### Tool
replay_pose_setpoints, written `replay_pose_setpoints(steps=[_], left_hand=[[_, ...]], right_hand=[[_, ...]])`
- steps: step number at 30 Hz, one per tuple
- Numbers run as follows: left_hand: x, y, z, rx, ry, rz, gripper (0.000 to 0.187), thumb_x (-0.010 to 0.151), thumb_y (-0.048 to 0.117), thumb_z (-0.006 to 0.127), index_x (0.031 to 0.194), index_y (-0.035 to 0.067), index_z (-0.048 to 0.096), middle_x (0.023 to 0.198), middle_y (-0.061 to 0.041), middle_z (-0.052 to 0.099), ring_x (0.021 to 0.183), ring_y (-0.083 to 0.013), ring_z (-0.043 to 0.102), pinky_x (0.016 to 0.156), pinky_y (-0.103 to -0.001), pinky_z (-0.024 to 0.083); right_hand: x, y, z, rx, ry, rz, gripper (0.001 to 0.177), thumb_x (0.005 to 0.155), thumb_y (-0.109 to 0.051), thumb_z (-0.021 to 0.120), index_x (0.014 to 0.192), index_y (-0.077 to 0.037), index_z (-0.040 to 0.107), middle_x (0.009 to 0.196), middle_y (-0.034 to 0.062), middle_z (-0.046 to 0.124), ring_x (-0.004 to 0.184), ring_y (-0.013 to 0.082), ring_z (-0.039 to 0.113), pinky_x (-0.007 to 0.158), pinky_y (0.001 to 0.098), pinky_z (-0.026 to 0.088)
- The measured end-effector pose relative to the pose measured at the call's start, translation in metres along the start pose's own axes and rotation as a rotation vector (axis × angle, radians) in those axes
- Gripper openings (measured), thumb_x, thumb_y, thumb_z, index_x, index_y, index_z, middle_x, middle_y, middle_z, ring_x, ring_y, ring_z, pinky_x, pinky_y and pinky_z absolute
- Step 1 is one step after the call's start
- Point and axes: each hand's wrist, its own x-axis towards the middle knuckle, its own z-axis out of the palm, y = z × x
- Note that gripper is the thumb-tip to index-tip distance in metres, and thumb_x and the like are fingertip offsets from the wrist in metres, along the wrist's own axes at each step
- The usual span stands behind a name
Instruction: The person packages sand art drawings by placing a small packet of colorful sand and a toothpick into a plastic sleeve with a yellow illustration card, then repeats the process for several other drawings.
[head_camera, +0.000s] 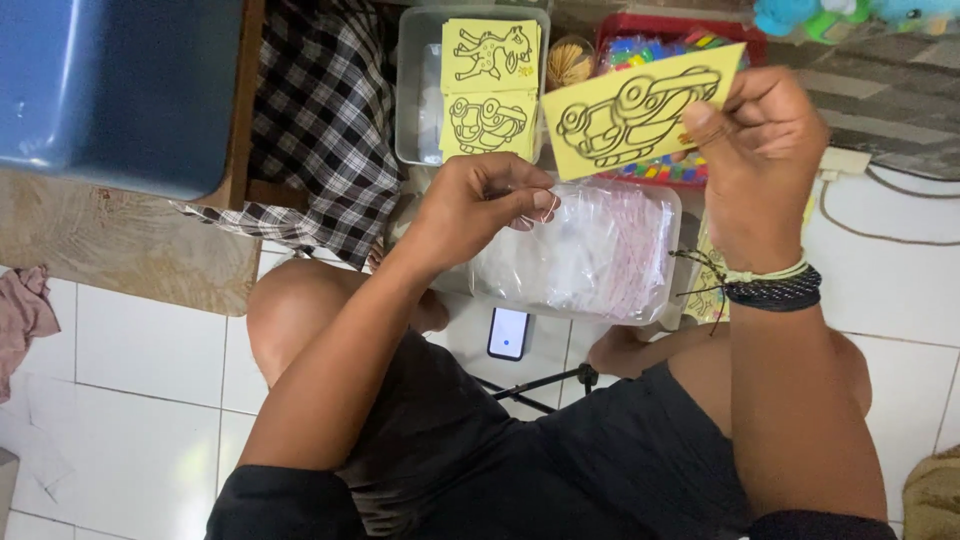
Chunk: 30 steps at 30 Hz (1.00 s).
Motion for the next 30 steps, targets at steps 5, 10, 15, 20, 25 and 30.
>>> replay_pose_setpoints(steps=[5, 10, 15, 20, 25, 30], left_hand=[[0.000, -0.003, -0.003, -0.031, -0.015, 0.013, 0.013, 0.093, -0.001, 0.070, 0.106, -0.004, 0.072, 0.090, -0.010, 0.078, 0.080, -0.0129, 0.075, 0.075, -0.022, 0.062], [-0.003, 0.002, 0.003, 0.111, 0.013, 0.011, 0.007, 0.091, 0.006, 0.074, 0.095, 0.001, 0.073, 0.085, -0.007, 0.081, 0.075, -0.0104, 0.077, 0.065, -0.021, 0.064], [0.002, -0.005, 0.006, 0.126, 0.028, -0.029, 0.011, 0.092, 0.008, 0.073, 0.097, -0.002, 0.075, 0.080, -0.004, 0.074, 0.065, -0.0068, 0.067, 0.064, -0.020, 0.063], [0.001, 0.001, 0.007, 0.264, 0.002, -0.076, 0.016, 0.090, 0.012, 0.075, 0.099, -0.001, 0.078, 0.079, -0.003, 0.076, 0.064, -0.0066, 0.067, 0.059, -0.020, 0.055], [0.005, 0.000, 0.005, 0.363, -0.009, -0.146, 0.017, 0.088, 0.016, 0.077, 0.099, 0.003, 0.080, 0.075, -0.001, 0.078, 0.062, -0.0057, 0.067, 0.058, -0.021, 0.053], [0.012, -0.015, 0.003, 0.192, 0.053, -0.011, 0.018, 0.086, 0.003, 0.078, 0.103, -0.004, 0.077, 0.074, -0.022, 0.075, 0.069, -0.0213, 0.073, 0.066, -0.035, 0.064]], right_hand=[[-0.001, -0.004, 0.005, -0.041, -0.060, 0.012, 0.018, 0.109, 0.008, 0.066, 0.120, 0.002, 0.053, 0.111, 0.0098, 0.064, 0.092, 0.0097, 0.059, 0.088, 0.0205, 0.056], [-0.003, -0.004, 0.004, -0.142, -0.117, -0.021, 0.020, 0.109, 0.014, 0.063, 0.125, 0.006, 0.055, 0.115, 0.0124, 0.064, 0.097, 0.0115, 0.058, 0.094, 0.0206, 0.051], [-0.003, -0.006, 0.014, -0.237, -0.137, -0.097, 0.015, 0.108, 0.015, 0.064, 0.122, 0.014, 0.063, 0.119, 0.0162, 0.063, 0.097, 0.0171, 0.056, 0.091, 0.0259, 0.050], [-0.007, -0.007, 0.016, -0.303, -0.109, -0.093, 0.014, 0.103, 0.017, 0.072, 0.116, 0.012, 0.067, 0.108, 0.0126, 0.059, 0.088, 0.0144, 0.050, 0.080, 0.0230, 0.043], [-0.008, -0.008, 0.022, -0.332, -0.083, -0.113, 0.014, 0.100, 0.015, 0.076, 0.106, 0.007, 0.067, 0.096, 0.0098, 0.063, 0.083, 0.0144, 0.053, 0.080, 0.0255, 0.046], [-0.008, 0.004, 0.025, -0.431, -0.031, -0.216, 0.014, 0.097, -0.001, 0.090, 0.098, 0.001, 0.077, 0.077, 0.0095, 0.063, 0.078, 0.0179, 0.053, 0.079, 0.0319, 0.045]])
